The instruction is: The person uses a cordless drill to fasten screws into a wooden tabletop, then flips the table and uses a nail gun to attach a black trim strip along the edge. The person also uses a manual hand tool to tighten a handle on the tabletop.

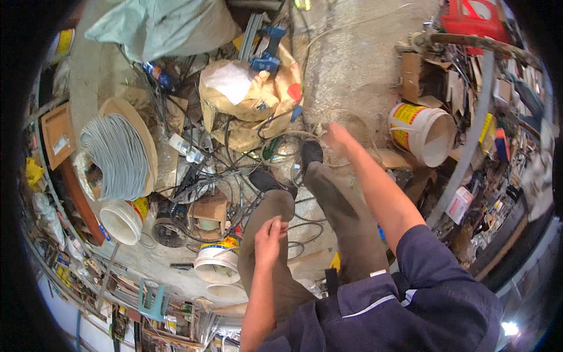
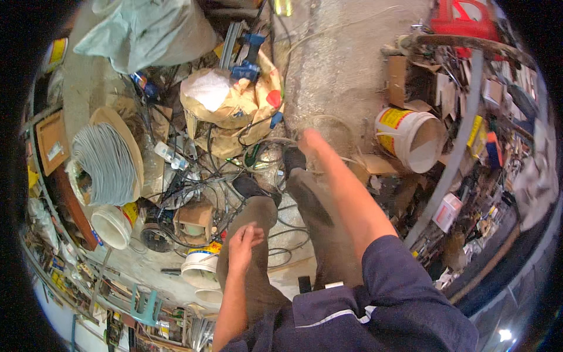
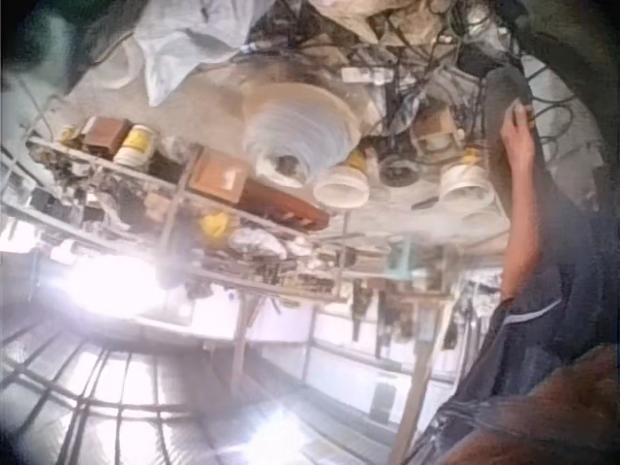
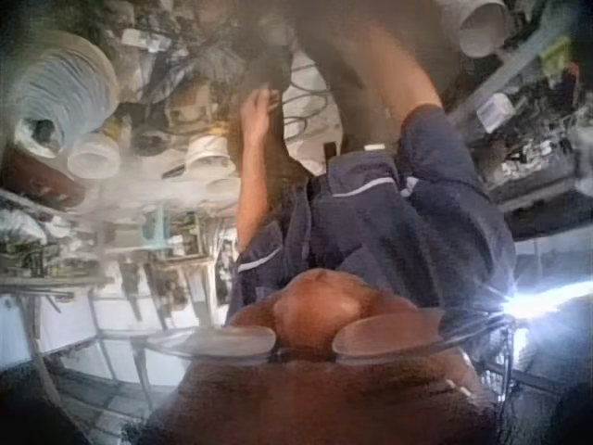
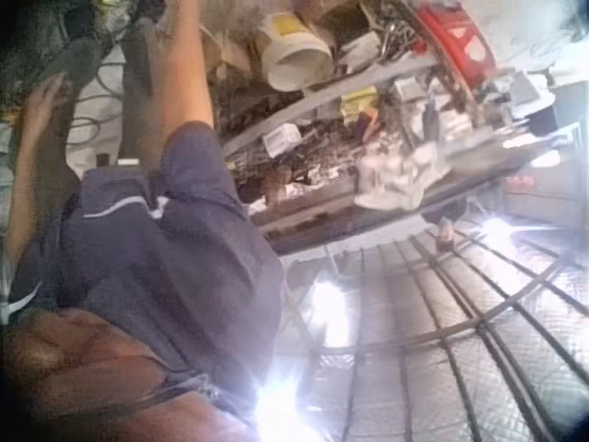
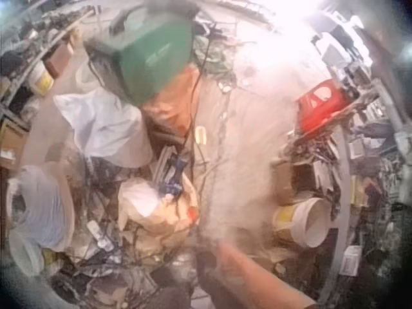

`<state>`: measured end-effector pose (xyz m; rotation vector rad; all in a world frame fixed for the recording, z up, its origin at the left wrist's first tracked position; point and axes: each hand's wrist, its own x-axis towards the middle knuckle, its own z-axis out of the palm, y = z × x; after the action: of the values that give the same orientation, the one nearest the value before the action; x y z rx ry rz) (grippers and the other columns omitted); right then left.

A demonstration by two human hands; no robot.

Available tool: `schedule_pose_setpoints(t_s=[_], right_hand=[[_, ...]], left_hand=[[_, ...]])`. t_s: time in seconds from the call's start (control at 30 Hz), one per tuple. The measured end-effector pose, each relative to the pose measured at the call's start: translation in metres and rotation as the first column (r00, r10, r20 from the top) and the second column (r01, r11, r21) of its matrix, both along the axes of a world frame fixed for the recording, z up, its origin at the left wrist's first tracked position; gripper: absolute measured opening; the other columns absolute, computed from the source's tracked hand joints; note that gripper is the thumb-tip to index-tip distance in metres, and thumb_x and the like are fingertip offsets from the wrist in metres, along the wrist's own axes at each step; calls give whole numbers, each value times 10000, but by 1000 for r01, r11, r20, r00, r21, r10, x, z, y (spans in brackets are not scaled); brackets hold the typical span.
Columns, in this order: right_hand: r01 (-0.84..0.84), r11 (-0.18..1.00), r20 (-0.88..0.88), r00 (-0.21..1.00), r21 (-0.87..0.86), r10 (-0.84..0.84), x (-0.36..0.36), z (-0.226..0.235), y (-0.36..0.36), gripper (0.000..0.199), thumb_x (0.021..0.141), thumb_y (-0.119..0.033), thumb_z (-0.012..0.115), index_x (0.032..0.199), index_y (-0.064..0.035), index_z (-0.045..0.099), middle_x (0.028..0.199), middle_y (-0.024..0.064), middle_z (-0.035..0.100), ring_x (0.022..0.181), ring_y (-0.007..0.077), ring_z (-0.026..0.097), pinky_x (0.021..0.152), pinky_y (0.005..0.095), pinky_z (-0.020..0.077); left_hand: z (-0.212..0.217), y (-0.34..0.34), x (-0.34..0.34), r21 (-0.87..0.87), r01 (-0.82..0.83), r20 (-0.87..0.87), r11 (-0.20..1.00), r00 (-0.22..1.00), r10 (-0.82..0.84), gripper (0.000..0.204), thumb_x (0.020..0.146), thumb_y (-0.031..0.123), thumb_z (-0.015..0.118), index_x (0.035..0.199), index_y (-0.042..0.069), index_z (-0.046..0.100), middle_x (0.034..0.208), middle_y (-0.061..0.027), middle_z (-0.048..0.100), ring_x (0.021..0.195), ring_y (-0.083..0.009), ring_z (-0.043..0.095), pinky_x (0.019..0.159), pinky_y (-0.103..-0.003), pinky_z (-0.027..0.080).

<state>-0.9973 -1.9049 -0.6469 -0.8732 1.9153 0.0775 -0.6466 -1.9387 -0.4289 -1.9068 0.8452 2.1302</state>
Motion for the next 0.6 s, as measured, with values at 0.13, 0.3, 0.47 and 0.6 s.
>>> schedule_pose_setpoints(t_s=[0.13, 0.3, 0.47, 0.6], right_hand=[[-117, 991, -155, 980, 59, 125, -23, -91, -15, 421, 811, -232, 633, 1121, 49, 678, 1030, 284, 714, 970, 438, 694, 834, 487, 566], [80, 993, -29, 997, 83, -78, -6, -123, -21, 714, 752, -292, 745, 1333, 77, 554, 1108, 331, 680, 1063, 435, 669, 929, 466, 543], [-27, 978, 192, 979, -205, 67, 66, -84, -9, 374, 860, -170, 631, 1215, -75, 702, 1060, 274, 697, 1006, 436, 678, 907, 479, 535], [-95, 994, -13, 995, 61, 95, 1, -104, 2, 475, 809, -222, 668, 1251, -49, 676, 1130, 286, 689, 1025, 461, 671, 947, 494, 537]], left_hand=[[-56, -14, -31, 24, -55, -85, 998, 995, 56, 414, 1073, 280, 527, 1317, -46, 603, 1121, -151, 707, 1022, -225, 695, 886, -347, 570], [-100, -22, -43, 95, -98, -166, 991, 980, 112, 427, 1078, 299, 518, 1323, -44, 595, 1142, -144, 699, 1043, -216, 685, 907, -341, 562], [-138, -29, -51, 94, -161, -170, 983, 970, 175, 410, 1075, 304, 521, 1302, -27, 606, 1122, -131, 704, 1006, -203, 689, 882, -327, 565], [-131, -41, -52, 74, -142, -165, 987, 974, 153, 417, 1076, 305, 517, 1310, -29, 603, 1105, -139, 706, 982, -206, 695, 863, -313, 567]])
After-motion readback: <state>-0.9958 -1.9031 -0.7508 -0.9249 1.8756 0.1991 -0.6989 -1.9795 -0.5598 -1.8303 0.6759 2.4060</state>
